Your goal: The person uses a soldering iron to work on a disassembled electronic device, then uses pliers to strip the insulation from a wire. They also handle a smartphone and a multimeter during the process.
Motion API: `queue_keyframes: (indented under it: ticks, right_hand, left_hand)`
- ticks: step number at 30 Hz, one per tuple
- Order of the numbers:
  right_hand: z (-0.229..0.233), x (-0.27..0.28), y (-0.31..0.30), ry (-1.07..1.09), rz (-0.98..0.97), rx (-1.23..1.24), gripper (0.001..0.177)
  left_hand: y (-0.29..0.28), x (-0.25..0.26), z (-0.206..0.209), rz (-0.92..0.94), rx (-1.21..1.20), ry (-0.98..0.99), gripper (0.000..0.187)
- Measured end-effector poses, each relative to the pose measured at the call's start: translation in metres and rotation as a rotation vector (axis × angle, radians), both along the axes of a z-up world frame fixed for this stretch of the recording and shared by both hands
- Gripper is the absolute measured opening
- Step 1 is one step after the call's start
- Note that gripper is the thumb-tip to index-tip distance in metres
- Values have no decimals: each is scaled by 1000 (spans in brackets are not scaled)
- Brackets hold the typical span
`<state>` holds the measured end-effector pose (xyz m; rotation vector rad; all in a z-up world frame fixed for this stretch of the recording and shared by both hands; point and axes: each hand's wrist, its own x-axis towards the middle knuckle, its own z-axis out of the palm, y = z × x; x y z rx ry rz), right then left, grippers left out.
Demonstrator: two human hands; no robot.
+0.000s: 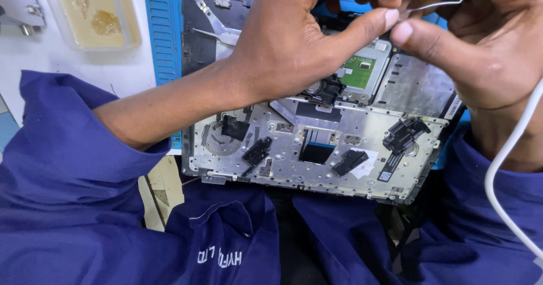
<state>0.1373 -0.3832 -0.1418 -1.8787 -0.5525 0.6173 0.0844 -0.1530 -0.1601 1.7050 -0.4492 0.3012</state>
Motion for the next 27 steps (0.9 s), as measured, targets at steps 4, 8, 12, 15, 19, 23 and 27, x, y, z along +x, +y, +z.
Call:
queue_keyframes:
  ticks: [4,8,12,15,19,23,27]
  right_hand:
    - [-7,8,-4,-119,121,106,38]
    - [-2,1,0,-138,75,111,30]
    - [-3,1,-1,-223,66,113,27]
    - [2,-2,1,-229,36,103,21]
    - [5,-4,4,-180,27,91,17]
    - [7,-8,4,-189,16,64,16]
    - [4,-8,1,-250,29,49,16]
  left_hand:
    - [2,-1,9,19,29,-16,8]
    - [-1,-3,4,76,49,50,8]
    - [-1,-1,7,29,-32,59,12]
    - [-1,-2,6,42,-72,140,14]
    - [0,-2,7,-18,-101,210,5]
    - [0,-1,5,-18,-116,209,6]
    - [0,-1,5,-27,-129,195,5]
